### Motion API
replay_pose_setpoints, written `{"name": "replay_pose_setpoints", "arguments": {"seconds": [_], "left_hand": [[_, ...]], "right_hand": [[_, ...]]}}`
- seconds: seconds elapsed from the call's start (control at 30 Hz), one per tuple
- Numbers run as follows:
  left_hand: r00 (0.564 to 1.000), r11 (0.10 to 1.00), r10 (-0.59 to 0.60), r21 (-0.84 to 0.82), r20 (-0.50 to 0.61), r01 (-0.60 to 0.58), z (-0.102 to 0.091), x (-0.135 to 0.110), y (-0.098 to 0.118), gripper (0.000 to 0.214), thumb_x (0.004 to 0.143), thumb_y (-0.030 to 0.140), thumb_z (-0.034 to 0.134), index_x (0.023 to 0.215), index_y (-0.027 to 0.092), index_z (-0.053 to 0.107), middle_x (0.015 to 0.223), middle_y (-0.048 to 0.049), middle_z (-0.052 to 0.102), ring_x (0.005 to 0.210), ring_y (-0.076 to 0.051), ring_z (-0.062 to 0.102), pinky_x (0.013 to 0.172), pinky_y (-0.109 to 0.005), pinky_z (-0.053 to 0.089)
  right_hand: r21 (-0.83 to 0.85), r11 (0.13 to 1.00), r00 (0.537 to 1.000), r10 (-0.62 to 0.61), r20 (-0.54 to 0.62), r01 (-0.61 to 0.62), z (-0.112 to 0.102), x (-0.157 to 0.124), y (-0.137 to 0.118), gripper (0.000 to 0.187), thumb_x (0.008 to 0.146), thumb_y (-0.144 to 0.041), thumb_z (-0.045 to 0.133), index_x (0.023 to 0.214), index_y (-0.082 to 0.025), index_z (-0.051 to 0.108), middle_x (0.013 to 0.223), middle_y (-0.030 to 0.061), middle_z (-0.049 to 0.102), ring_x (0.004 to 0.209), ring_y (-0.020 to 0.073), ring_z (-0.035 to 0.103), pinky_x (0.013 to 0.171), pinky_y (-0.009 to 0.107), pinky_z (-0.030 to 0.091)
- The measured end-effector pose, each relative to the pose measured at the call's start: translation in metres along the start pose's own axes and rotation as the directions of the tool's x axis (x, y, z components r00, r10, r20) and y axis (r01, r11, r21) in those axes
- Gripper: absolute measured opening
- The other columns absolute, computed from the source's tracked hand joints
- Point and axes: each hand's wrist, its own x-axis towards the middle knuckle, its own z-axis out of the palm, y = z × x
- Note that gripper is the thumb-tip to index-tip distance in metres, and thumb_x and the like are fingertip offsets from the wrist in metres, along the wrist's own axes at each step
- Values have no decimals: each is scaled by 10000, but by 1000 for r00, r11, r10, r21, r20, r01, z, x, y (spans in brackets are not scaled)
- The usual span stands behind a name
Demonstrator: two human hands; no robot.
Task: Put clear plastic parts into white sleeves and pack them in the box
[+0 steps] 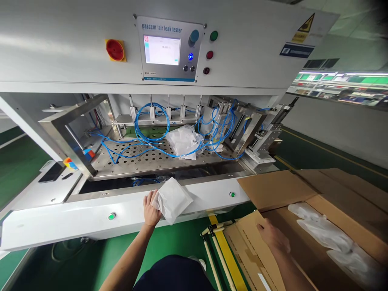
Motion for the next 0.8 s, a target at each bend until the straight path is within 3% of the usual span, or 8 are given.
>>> {"name": "replay_pose_setpoints", "arguments": {"seconds": [0.8], "left_hand": [[999,1000,-14,19,34,13,1,1,0,673,947,232,555,1611,152,483,1622,-160,521,1559,-350,372,1321,-569,182]], "right_hand": [[35,998,998,44,39,-45,-6,-3,-4,380,1070,-430,318,1232,-269,621,1120,212,778,1056,377,764,813,465,553]]}}
